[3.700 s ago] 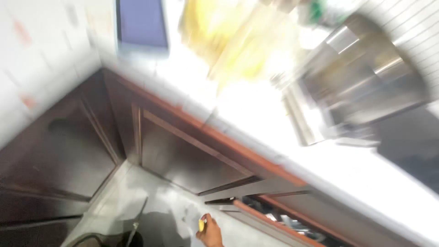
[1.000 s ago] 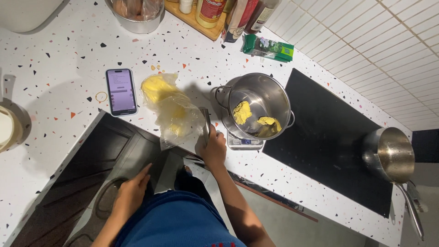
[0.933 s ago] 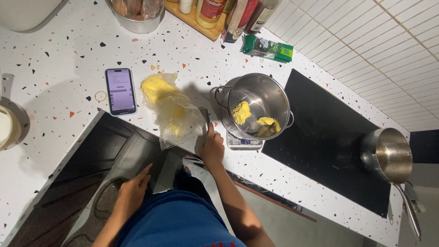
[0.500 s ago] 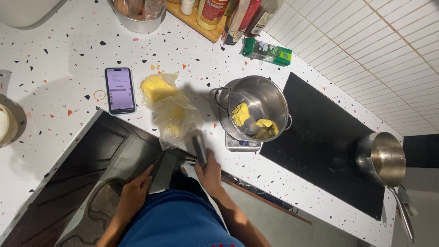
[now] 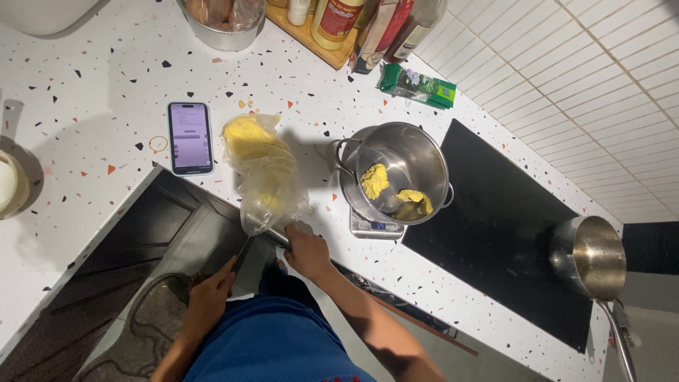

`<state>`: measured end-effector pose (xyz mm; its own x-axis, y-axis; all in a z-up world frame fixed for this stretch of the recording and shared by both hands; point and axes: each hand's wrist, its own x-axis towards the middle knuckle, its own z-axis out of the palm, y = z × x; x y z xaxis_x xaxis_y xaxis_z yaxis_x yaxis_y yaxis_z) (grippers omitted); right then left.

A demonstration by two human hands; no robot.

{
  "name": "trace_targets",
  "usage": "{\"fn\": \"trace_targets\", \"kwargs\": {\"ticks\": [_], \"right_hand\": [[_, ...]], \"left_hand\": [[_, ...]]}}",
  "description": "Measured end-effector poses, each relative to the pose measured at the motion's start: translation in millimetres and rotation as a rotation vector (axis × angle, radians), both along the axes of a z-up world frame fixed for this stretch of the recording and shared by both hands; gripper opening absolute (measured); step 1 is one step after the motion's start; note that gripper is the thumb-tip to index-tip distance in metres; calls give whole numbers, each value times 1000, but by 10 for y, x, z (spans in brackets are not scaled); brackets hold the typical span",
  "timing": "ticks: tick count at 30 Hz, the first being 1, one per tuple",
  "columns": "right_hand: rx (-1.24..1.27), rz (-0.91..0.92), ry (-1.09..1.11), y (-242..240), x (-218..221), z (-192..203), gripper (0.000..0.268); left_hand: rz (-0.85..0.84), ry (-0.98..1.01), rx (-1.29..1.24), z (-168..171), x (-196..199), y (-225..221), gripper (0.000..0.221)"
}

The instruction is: The person cuts a large block of butter from a plastic bag and weighs pieces of it into a pot on a digital scale.

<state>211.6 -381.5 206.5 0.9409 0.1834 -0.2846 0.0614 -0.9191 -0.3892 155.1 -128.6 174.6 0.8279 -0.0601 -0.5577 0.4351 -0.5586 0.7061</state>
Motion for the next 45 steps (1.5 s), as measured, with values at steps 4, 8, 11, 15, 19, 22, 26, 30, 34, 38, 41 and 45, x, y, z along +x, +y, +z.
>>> {"fn": "trace_targets", "kwargs": {"ticks": [4,8,11,15,19,22,26,30,34,38,41,45], "right_hand": [[122,-63,-56,71,29,312,46],[109,-33,-14,6,-86,214,51],[160,-53,10,-124,-239,133,60],[342,-276,-36,-273,-347,218,52],[334,-609,-50,-359,-273,73,51],[247,-615,-125,-404,-30,-186,53],[218,-591,-158,-282,193,-252,55],[353,-594,-151,-228,135,-40,60],[566,-626,-120,-279,-133,30,70],[643,-548,-366,-279,-72,-26,68],[464,-541,-391,-233,196,4,67],[179,-614,-189,-210,429,-228,63]], "left_hand": [[71,-49,-65,-196,-63,1,45],[83,2,-69,-13,-33,13,42],[34,-57,-27,329,-5,33,42],[35,18,0,682,117,70,45],[80,-24,-97,168,81,302,36],[250,153,-384,668,277,186,42],[264,158,-443,601,332,119,41],[279,121,-423,761,392,39,42],[257,74,-327,843,411,26,43],[249,42,-282,796,364,53,42],[254,63,-268,772,346,76,42],[266,59,-304,715,301,67,43]]}}
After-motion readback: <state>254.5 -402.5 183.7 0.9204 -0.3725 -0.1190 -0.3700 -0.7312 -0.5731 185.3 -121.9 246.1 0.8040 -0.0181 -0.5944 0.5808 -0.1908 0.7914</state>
